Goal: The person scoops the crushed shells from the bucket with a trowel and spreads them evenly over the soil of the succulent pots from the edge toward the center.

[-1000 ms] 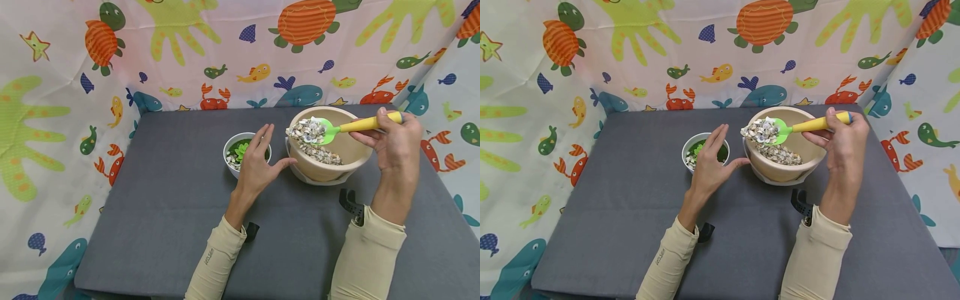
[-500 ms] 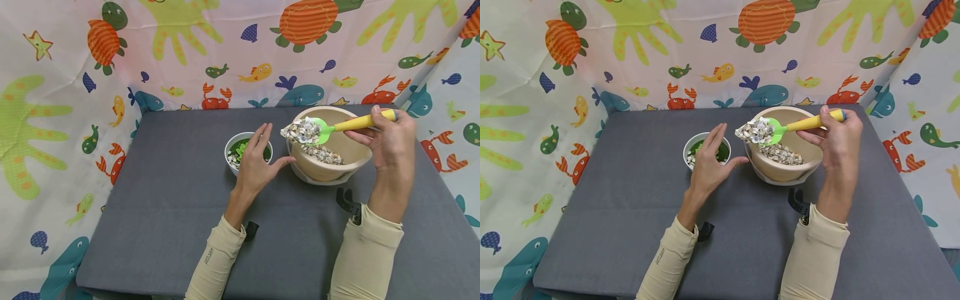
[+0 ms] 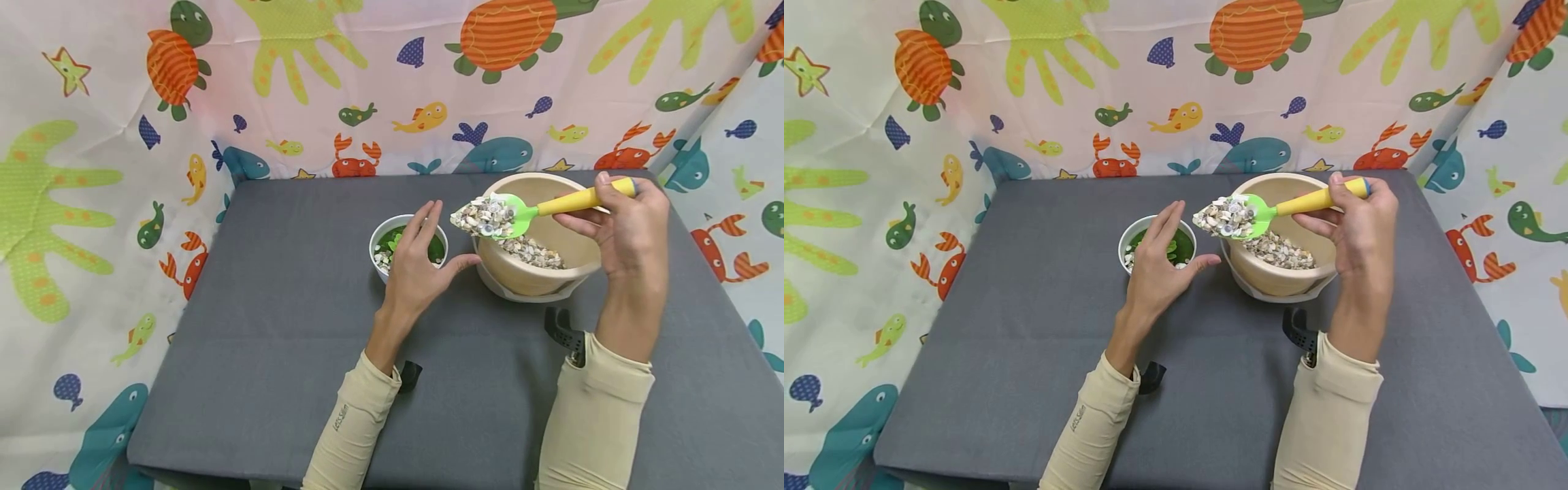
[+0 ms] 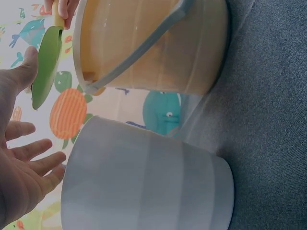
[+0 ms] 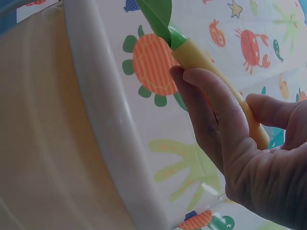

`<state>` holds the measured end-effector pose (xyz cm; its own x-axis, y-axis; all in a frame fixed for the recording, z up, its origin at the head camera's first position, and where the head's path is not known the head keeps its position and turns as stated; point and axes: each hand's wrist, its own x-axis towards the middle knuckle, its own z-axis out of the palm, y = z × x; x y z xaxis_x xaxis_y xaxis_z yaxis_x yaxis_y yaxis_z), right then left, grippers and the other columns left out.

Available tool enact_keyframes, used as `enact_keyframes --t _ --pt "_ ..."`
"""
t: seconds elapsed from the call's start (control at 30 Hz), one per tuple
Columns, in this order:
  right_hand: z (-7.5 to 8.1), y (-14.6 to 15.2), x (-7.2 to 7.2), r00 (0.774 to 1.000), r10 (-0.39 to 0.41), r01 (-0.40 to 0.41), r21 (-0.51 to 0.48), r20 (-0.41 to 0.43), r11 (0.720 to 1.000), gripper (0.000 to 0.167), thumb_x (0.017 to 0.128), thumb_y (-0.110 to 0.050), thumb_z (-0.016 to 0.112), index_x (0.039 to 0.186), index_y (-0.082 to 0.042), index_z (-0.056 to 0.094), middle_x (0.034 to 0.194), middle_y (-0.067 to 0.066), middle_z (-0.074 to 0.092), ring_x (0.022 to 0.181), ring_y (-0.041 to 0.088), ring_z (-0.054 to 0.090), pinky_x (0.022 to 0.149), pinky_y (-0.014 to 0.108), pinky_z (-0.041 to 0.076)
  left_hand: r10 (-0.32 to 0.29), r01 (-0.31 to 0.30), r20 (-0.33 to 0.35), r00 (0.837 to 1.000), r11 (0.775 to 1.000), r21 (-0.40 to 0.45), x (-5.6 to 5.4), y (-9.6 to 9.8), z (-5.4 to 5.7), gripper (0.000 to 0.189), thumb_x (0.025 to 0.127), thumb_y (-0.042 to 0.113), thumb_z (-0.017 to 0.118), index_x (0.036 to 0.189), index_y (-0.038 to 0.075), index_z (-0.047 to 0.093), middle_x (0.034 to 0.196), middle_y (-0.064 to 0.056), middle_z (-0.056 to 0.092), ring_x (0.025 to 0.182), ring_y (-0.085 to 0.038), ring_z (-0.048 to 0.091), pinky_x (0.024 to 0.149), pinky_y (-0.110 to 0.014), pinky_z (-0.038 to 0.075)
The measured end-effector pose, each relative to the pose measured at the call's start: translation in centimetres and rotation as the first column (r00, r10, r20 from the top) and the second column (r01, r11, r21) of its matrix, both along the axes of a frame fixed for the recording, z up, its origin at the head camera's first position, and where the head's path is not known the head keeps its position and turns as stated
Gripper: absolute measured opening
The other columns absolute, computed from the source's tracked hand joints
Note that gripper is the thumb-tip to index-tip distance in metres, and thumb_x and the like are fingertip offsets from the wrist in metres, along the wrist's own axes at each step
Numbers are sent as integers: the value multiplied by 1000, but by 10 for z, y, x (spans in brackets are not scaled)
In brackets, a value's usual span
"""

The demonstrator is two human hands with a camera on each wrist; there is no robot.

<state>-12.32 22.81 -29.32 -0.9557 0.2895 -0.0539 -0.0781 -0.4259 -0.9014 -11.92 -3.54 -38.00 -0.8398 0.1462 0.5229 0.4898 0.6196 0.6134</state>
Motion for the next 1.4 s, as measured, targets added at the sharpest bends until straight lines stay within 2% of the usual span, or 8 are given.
enact_keyframes --t 0.27,0.57,0.83,1.1,1.4 --pt "0 -6 -2 999 40 -40 -5 -2 999 31 100 -15 68 109 1 43 92 10 67 71 27 80 60 39 64 13 -13 -3 1000 1000 7 0 -3 0 100 76 47 93 156 5 48 158 -15 53 146 -30 53 120 -43 46" --pt "-2 -11 -2 999 48 -48 12 -10 999 32 100 -16 68 110 1 43 94 9 66 70 25 80 59 38 64 16 -16 -6 1000 999 34 0 -7 0 100 75 45 94 155 5 50 157 -15 53 145 -30 54 119 -42 47" --pt "-2 -14 -2 999 46 -46 2 -16 999 30 100 -14 68 110 1 44 95 9 66 70 26 80 59 38 63 24 -25 35 999 999 37 1 -9 0 98 77 46 92 157 8 48 160 -12 51 148 -28 51 121 -43 44" --pt "-3 -19 -4 997 71 -71 -9 -20 997 32 99 -14 69 111 1 43 92 10 67 69 26 80 59 38 64 44 -45 30 999 999 30 1 -14 -2 98 78 46 91 157 8 48 159 -13 51 148 -28 51 122 -42 44" --pt "-2 -24 -5 997 81 -81 7 -12 997 32 100 -14 68 113 1 43 100 10 63 70 25 79 60 37 64 58 -59 35 998 997 40 1 -20 -4 97 78 46 91 156 7 49 159 -14 52 148 -29 51 123 -44 43"
